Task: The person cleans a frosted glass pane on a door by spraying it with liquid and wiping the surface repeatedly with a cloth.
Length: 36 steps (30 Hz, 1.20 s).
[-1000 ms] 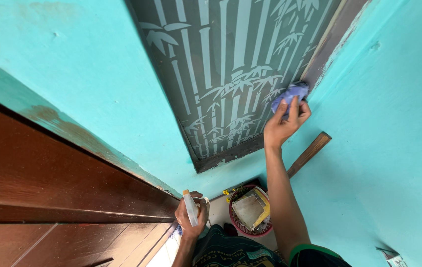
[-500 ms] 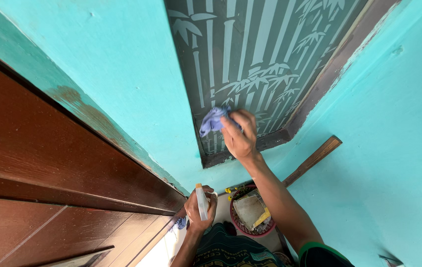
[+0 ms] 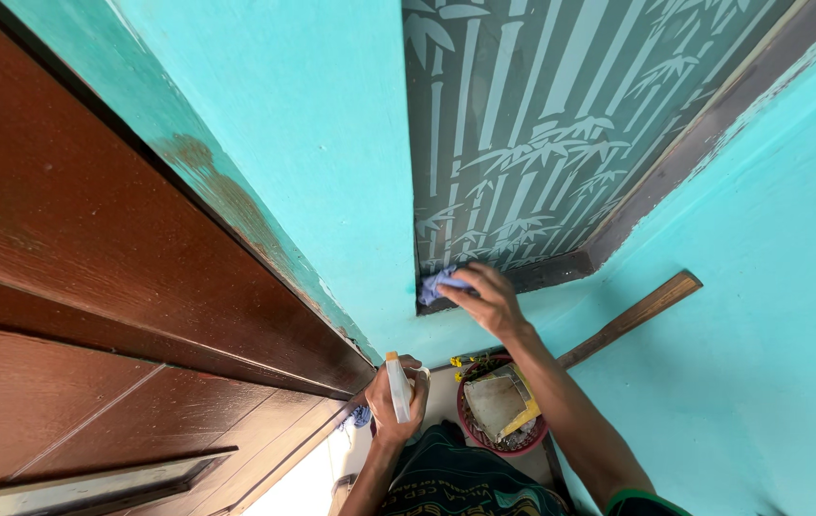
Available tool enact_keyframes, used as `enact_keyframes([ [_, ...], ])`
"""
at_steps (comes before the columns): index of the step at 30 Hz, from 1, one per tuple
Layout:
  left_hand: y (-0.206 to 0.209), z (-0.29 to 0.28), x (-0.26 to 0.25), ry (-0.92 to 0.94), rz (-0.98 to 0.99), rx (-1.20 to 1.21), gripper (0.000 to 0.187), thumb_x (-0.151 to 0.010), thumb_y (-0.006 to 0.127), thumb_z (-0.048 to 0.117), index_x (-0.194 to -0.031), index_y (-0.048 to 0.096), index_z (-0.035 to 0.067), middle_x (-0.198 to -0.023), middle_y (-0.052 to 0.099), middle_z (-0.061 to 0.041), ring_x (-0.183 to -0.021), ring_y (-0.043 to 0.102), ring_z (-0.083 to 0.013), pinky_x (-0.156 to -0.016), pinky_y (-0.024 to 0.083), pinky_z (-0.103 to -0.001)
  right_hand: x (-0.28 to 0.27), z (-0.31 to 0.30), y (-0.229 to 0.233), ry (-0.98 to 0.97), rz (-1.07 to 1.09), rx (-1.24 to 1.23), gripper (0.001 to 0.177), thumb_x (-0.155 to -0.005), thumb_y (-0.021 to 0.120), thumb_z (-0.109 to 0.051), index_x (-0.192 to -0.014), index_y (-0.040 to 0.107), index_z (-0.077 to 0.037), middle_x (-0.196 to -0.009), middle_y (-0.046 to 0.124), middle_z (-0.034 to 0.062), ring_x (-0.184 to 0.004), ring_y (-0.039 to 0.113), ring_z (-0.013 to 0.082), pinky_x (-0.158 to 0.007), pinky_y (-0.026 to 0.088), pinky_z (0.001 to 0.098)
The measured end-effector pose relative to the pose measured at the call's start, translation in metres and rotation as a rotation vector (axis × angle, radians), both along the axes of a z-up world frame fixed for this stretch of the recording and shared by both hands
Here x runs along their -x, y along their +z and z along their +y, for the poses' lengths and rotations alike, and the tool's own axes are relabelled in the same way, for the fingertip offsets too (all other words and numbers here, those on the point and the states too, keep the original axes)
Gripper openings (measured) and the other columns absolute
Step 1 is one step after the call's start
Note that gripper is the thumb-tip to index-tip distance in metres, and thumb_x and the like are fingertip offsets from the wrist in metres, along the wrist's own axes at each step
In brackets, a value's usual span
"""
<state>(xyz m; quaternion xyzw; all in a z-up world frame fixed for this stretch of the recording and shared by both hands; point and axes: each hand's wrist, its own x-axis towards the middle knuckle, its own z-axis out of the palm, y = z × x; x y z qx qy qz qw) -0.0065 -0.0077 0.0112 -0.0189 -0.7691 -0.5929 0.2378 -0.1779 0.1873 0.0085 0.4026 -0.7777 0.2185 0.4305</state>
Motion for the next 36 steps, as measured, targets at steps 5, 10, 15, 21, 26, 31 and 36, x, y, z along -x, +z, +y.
enact_keyframes([
  [5,0.002,0.009,0.002,-0.005,0.009,0.051,0.02,-0.079,0.075,-0.001,-0.098,0.068,0.004,-0.08,0.074,-0.009,-0.061,0.071,-0.0159,-0.056,0.054,-0.028,0.026,0.026,0.1,-0.186,0.214,0.318,0.029,-0.084,0.085,0.003,-0.108,0.082,-0.013,-0.118,0.062,0.0074,-0.113,0.057,0.0282,-0.093,0.055,0.0364],
  [10,0.003,0.015,0.004,-0.026,0.067,0.031,0.02,-0.08,0.074,0.0,-0.099,0.067,0.004,-0.083,0.074,-0.009,-0.066,0.074,-0.0157,-0.06,0.056,-0.028,0.022,0.02,0.074,-0.132,0.147,0.339,0.03,-0.082,0.082,0.003,-0.107,0.079,-0.014,-0.117,0.064,0.0068,-0.113,0.062,0.0291,-0.095,0.058,0.0385],
  [15,-0.003,0.015,0.001,-0.011,0.042,0.041,0.021,-0.078,0.074,0.0,-0.098,0.066,0.003,-0.089,0.075,-0.011,-0.066,0.075,-0.0156,-0.058,0.058,-0.028,-0.011,0.051,-0.017,-0.211,-0.241,-0.004,0.037,-0.077,0.074,0.005,-0.104,0.083,-0.018,-0.111,0.068,0.0009,-0.108,0.065,0.022,-0.101,0.058,0.0395],
  [21,0.0,0.025,0.007,-0.097,0.057,0.048,0.019,-0.081,0.073,0.0,-0.099,0.068,0.004,-0.086,0.074,-0.011,-0.067,0.074,-0.0167,-0.06,0.057,-0.028,0.022,0.097,0.073,-0.193,0.067,0.269,0.022,-0.087,0.073,0.006,-0.104,0.077,-0.007,-0.117,0.067,0.0092,-0.11,0.063,0.0309,-0.096,0.056,0.0423],
  [26,0.005,0.045,0.014,-0.164,0.108,0.004,0.019,-0.082,0.073,-0.001,-0.099,0.067,0.003,-0.086,0.074,-0.01,-0.07,0.074,-0.017,-0.063,0.058,-0.028,0.032,0.085,0.085,-0.293,-0.024,0.681,0.029,-0.091,0.069,0.01,-0.117,0.07,-0.003,-0.128,0.061,0.0167,-0.113,0.065,0.0331,-0.096,0.054,0.0411],
  [31,0.008,0.043,0.011,-0.194,0.099,-0.027,0.02,-0.082,0.073,-0.003,-0.1,0.067,0.003,-0.087,0.073,-0.011,-0.07,0.074,-0.017,-0.064,0.058,-0.028,-0.009,0.06,-0.026,-0.267,-0.301,0.635,0.033,-0.088,0.068,0.013,-0.115,0.071,-0.006,-0.124,0.06,0.0175,-0.115,0.065,0.0316,-0.092,0.056,0.0375],
  [36,0.007,0.031,0.009,-0.152,0.064,0.038,0.022,-0.08,0.075,-0.001,-0.1,0.067,0.003,-0.083,0.074,-0.01,-0.068,0.074,-0.0161,-0.062,0.057,-0.028,0.002,0.101,0.008,-0.24,-0.256,0.394,0.035,-0.082,0.071,0.013,-0.11,0.076,-0.006,-0.119,0.067,0.0112,-0.11,0.065,0.0281,-0.089,0.057,0.0357],
])
